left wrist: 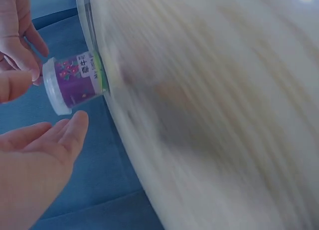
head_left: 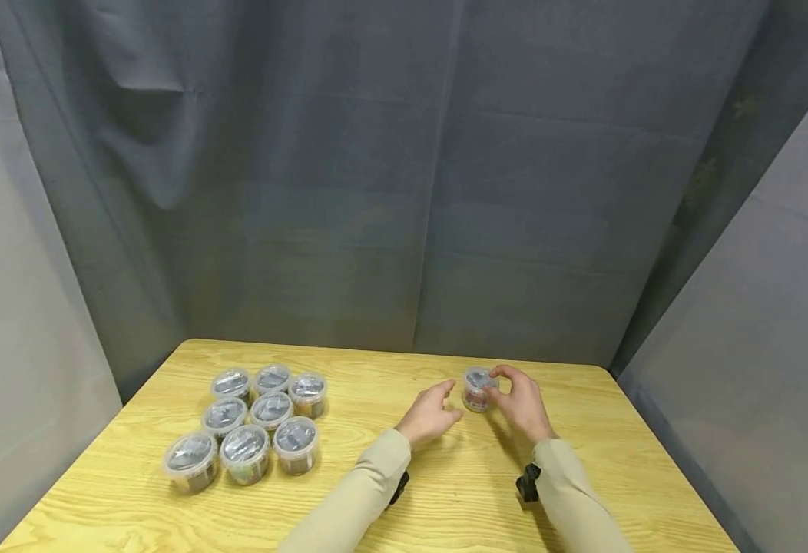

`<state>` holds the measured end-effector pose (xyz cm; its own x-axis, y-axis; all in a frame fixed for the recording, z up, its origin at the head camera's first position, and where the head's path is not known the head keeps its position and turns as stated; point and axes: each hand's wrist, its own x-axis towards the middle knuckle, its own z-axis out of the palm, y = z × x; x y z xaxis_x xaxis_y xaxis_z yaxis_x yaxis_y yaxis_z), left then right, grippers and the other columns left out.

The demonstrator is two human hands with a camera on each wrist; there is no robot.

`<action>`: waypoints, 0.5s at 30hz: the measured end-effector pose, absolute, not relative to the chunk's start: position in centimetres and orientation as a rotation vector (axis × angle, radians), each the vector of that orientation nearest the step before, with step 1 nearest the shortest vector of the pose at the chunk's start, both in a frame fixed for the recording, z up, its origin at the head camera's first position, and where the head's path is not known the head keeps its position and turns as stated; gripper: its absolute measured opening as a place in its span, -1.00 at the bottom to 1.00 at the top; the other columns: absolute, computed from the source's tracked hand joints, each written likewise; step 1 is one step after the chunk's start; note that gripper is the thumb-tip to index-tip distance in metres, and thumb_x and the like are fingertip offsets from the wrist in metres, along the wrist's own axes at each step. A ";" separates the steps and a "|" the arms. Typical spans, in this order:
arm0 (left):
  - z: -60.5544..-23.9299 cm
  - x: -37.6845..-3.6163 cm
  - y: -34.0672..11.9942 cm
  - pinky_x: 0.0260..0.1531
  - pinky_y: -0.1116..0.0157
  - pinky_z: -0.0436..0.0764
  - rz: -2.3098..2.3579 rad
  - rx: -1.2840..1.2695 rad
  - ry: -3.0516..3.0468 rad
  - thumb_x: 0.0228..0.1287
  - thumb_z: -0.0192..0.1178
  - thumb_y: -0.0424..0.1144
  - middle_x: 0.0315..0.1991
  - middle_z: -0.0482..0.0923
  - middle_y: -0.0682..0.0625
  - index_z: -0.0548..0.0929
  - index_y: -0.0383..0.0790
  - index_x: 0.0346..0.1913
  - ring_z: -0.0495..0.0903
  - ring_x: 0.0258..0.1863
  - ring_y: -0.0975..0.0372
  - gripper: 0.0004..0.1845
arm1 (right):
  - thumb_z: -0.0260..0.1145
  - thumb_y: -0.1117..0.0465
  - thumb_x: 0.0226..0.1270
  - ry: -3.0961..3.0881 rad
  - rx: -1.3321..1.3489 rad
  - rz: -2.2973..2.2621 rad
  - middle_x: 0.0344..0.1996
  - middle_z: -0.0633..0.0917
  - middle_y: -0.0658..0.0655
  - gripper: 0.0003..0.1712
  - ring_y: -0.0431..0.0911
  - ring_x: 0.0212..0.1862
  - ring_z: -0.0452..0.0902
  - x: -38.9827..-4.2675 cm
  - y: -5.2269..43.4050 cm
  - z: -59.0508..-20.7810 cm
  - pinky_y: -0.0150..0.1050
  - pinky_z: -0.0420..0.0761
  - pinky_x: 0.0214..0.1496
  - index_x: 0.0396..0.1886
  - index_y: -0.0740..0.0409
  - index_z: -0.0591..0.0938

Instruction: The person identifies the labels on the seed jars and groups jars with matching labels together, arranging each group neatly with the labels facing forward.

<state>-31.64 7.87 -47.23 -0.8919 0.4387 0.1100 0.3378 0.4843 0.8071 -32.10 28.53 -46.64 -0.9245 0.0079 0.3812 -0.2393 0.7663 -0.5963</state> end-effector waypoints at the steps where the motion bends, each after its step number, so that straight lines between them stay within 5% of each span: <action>1: -47.1 -31.6 7.4 0.26 0.03 0.50 1.369 0.699 2.623 0.36 0.18 -0.22 0.37 0.38 -0.23 0.25 -0.29 0.46 0.44 0.30 -0.07 -0.34 | 0.39 0.27 0.26 -2.580 0.184 0.927 0.12 0.63 0.36 -0.68 0.30 0.22 0.48 -32.1 28.4 -46.6 0.25 0.47 0.25 -0.02 0.29 0.64; 15: -45.3 -30.4 2.5 0.37 0.04 0.39 1.217 0.748 2.770 0.44 0.11 -0.15 0.40 0.36 -0.17 0.29 -0.30 0.44 0.33 0.40 0.00 -0.40 | 0.41 0.28 0.25 -2.516 0.351 0.855 0.00 0.70 0.27 -0.68 0.19 0.05 0.63 -31.2 25.9 -46.3 0.13 0.65 0.04 0.00 0.28 0.68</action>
<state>-30.40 2.46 -45.26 -0.8845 0.4362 0.1657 0.4170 0.5797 0.7000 -31.25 25.88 -46.25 -0.8631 -0.0912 0.4967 -0.3749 0.7747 -0.5092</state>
